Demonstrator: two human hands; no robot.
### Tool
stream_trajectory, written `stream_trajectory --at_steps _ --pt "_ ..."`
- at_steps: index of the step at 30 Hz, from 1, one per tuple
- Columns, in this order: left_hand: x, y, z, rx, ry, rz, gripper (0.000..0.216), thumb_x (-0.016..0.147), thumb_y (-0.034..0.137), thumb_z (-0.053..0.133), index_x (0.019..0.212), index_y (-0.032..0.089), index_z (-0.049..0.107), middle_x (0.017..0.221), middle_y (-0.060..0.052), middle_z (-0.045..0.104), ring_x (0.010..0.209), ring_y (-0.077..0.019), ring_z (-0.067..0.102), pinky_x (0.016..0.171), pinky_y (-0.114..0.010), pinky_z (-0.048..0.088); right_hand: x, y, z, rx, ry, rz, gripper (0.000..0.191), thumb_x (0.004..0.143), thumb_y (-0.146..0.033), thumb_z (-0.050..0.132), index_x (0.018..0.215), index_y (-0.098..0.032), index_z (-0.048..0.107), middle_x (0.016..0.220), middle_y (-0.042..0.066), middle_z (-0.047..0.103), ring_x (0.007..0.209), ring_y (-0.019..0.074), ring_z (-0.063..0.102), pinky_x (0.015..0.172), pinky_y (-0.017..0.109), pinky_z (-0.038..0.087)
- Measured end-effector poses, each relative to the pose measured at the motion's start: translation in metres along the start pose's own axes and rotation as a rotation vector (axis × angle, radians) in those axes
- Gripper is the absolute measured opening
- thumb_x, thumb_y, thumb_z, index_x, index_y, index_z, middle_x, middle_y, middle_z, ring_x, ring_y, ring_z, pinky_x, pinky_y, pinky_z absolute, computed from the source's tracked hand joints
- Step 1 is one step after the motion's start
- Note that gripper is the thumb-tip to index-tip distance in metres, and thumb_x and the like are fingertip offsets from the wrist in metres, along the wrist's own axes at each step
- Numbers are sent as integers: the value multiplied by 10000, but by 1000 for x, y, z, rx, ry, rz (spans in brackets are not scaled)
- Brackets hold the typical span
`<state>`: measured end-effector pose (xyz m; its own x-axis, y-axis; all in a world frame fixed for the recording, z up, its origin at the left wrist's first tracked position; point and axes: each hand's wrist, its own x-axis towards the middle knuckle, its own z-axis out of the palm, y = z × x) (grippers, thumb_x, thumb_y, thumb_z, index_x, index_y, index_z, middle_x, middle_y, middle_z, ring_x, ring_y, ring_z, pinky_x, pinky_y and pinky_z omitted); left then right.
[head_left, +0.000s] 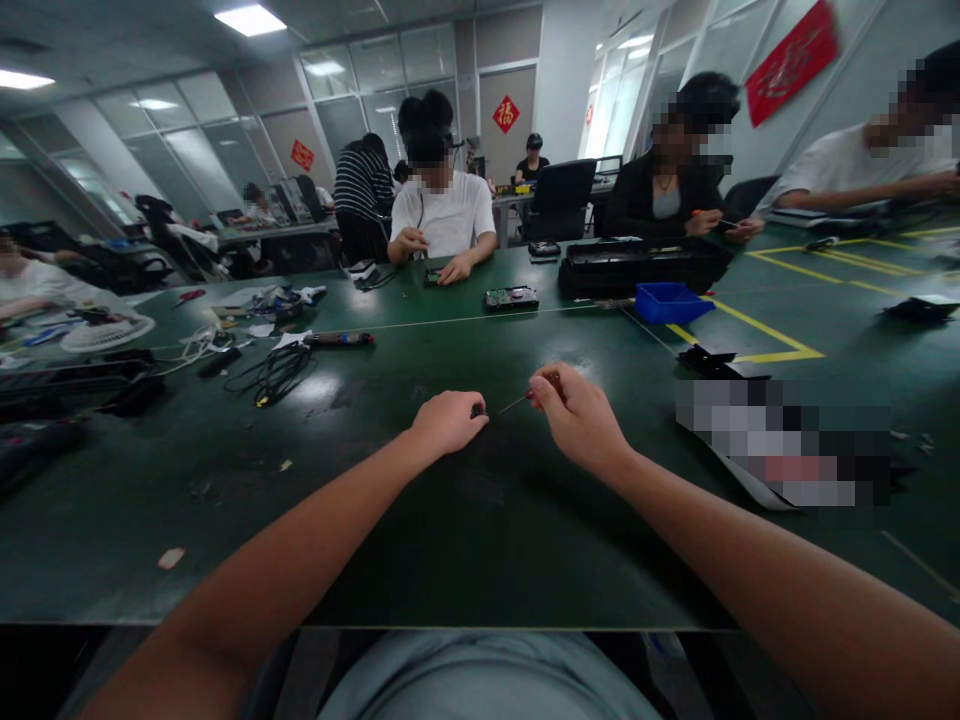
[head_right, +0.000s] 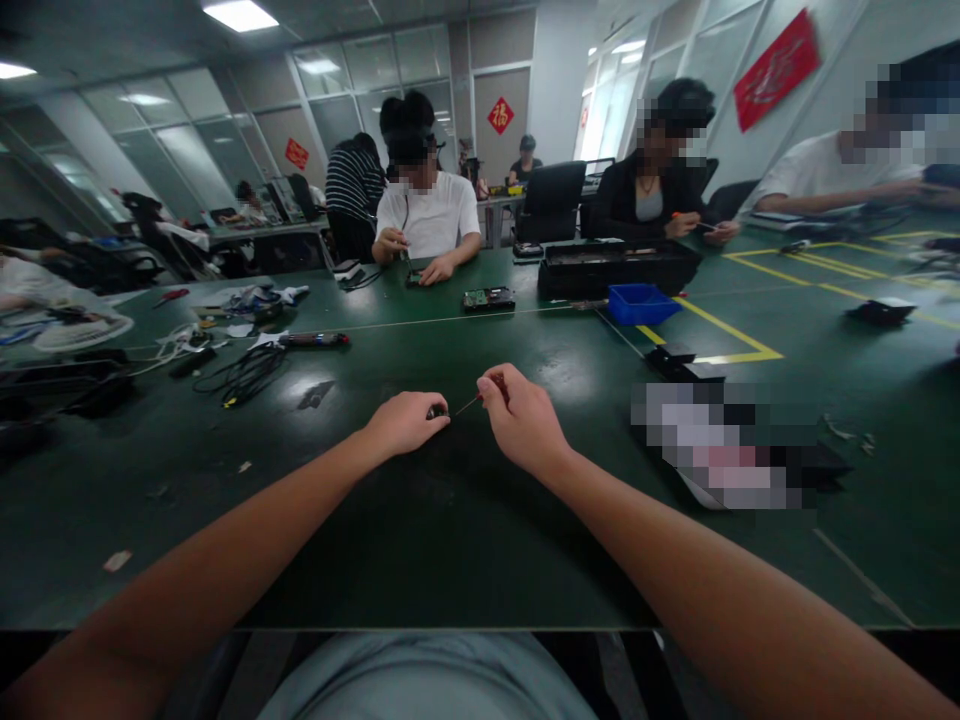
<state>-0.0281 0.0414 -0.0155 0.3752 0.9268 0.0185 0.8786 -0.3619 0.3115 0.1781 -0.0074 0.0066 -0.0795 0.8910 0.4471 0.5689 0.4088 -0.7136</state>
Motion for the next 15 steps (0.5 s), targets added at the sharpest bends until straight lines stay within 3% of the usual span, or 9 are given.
stream_trajectory --at_steps 5,10,13,15 --pt "1 -4 -8 -112 -7 -16 231 881 355 576 986 227 736 973 -88 718 852 -267 667 750 -374 499 0 -1 0 3 -15 4 217 986 -376 441 936 -220 585 782 42 680 731 207 655 659 334 465" --pt "0 -19 -25 -662 -116 -198 193 859 297 601 983 165 668 961 -79 710 580 -121 607 527 -237 402 0 1 -1 22 -37 42 237 985 -395 446 944 -216 595 786 42 682 738 210 657 664 341 469" --pt "-5 -36 -38 -973 -64 -310 271 852 276 621 1109 193 646 970 -68 685 570 -87 564 435 -189 275 0 1 0 26 -38 52 247 984 -403 448 944 -212 600 790 46 685 746 216 659 671 347 470" --pt "-11 -52 -47 -1128 13 -376 272 853 249 616 1119 201 652 927 -52 654 566 -77 538 413 -176 260 0 1 0 30 -47 61 254 984 -407 446 953 -210 603 800 49 690 750 217 660 669 346 471"
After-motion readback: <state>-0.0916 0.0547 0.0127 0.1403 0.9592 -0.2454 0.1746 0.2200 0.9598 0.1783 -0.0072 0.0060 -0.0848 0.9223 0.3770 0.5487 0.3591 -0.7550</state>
